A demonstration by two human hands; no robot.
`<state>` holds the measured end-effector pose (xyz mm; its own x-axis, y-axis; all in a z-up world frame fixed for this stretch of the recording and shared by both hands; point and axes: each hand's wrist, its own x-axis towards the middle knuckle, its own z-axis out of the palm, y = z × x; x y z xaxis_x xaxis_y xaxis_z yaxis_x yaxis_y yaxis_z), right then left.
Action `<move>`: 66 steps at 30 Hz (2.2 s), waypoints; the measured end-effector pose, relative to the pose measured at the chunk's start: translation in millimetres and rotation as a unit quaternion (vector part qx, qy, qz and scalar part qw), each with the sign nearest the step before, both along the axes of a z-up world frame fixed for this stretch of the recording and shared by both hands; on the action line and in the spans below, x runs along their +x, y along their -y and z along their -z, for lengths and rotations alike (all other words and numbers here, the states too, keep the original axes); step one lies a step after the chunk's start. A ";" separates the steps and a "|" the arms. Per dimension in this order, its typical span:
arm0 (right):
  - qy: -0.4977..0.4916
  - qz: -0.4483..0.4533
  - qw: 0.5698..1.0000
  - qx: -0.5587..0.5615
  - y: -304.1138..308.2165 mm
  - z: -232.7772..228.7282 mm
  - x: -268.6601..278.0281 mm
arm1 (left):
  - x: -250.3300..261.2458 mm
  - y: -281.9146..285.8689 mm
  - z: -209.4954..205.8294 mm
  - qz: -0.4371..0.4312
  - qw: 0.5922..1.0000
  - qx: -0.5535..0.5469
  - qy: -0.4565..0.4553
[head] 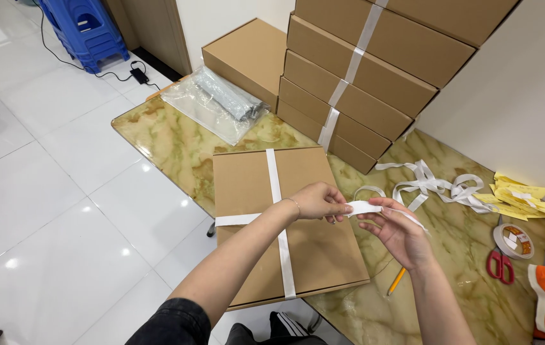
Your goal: The person ties a white ribbon around a brown cardboard box, creates a bow, and writes a holiday greeting on a yellow sticky note using a pencil before sticking it onto the box.
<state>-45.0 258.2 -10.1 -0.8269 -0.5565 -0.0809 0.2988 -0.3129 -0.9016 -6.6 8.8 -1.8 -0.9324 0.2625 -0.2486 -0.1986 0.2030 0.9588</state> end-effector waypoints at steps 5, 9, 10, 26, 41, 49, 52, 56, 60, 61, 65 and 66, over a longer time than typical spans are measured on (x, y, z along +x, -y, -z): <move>-0.028 0.057 0.995 0.074 17.2 0.2 -4.5 | -3.3 2.5 15.6 0.013 1.000 0.025 -0.004; -0.073 0.091 0.984 0.135 29.7 -11.6 -14.9 | 4.3 16.3 9.9 0.011 0.997 -0.052 -0.051; -0.073 0.086 0.984 0.135 28.0 -13.4 -19.5 | 4.0 19.7 13.0 0.007 0.997 -0.053 -0.050; -0.204 0.055 0.953 0.217 40.6 -44.0 -37.2 | -8.7 11.5 -32.8 0.012 1.000 0.029 -0.001; 0.004 -0.078 0.949 0.306 93.1 112.8 -43.2 | 69.0 147.8 88.6 -0.095 0.891 -0.362 0.258; -0.137 -0.107 0.827 0.534 160.8 79.6 18.0 | 65.6 144.2 38.3 -0.012 0.861 -0.407 0.306; -0.205 -0.130 0.730 0.639 183.7 65.9 39.5 | 71.4 147.6 41.3 -0.030 0.869 -0.385 0.309; -0.186 -0.110 0.746 0.630 181.7 96.0 27.6 | 71.5 149.1 47.6 -0.025 0.880 -0.361 0.308; -0.068 -0.111 0.846 0.517 173.5 99.5 15.0 | 70.9 147.5 52.4 -0.008 0.876 -0.385 0.290; -0.070 -0.114 0.845 0.518 171.5 103.2 11.3 | 69.9 145.2 54.5 -0.011 0.876 -0.383 0.292; 0.068 -0.141 0.909 0.387 166.8 104.1 5.1 | 60.6 136.7 75.5 -0.015 0.874 -0.425 0.235; 0.083 -0.141 0.913 0.373 166.1 100.8 4.8 | 55.5 134.8 84.2 -0.008 0.875 -0.438 0.205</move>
<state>-40.2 92.0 -110.9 -0.6006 -0.4840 -0.6364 0.4250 0.4810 -0.7668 48.9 -126.0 -86.0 -0.7190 -0.2089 -0.6628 -0.4993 0.8187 0.2837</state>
